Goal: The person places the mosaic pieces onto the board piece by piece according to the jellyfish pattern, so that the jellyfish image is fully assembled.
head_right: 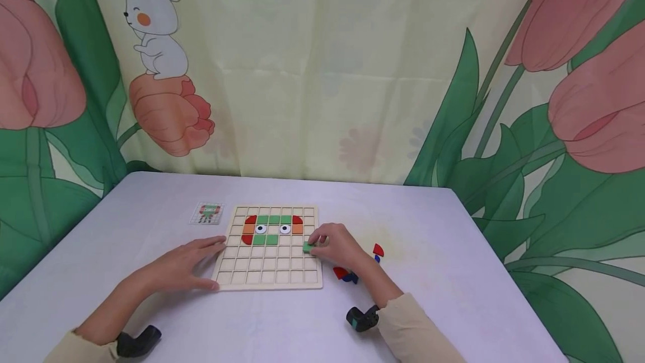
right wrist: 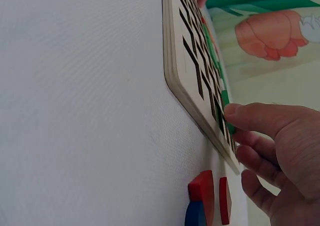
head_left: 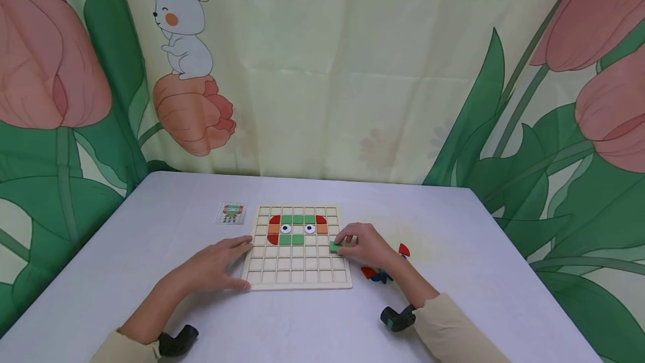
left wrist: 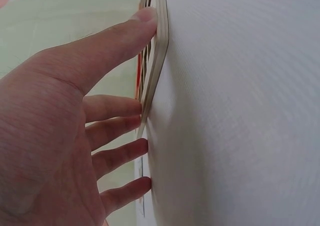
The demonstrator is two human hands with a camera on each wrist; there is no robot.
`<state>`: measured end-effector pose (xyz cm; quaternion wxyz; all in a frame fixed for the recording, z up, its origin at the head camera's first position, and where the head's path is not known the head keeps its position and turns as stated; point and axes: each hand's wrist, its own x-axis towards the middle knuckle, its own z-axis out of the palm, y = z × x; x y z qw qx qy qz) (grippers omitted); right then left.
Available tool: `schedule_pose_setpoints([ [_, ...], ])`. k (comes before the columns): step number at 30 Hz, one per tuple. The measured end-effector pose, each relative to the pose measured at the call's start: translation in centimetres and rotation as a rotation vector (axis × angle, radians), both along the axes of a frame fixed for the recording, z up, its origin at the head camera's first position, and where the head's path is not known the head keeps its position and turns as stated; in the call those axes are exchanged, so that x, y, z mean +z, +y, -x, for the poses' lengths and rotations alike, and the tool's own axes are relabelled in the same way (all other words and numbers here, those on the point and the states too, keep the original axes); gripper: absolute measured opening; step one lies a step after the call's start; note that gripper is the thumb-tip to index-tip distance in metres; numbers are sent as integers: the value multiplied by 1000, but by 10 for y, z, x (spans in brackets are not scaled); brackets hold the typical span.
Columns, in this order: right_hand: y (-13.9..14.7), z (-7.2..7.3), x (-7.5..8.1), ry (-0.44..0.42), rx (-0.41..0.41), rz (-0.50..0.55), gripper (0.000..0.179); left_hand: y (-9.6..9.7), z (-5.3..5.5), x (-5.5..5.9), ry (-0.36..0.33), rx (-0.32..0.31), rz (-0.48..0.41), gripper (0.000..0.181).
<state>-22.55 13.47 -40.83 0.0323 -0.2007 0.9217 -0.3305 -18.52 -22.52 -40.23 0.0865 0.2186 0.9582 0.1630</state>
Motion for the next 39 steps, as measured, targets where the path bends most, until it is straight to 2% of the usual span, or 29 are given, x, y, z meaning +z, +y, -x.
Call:
schedule_pose_setpoints([
  [8, -13, 7, -4, -8, 12, 17, 12, -1, -2, 2, 21, -16, -18, 87],
  [27, -37, 19, -5, -15, 24, 38, 11, -2, 0, -2, 18, -2, -9, 90],
  [39, -55, 27, -2, 49, 76, 21, 9, -2, 0, -3, 24, -8, -12, 90],
])
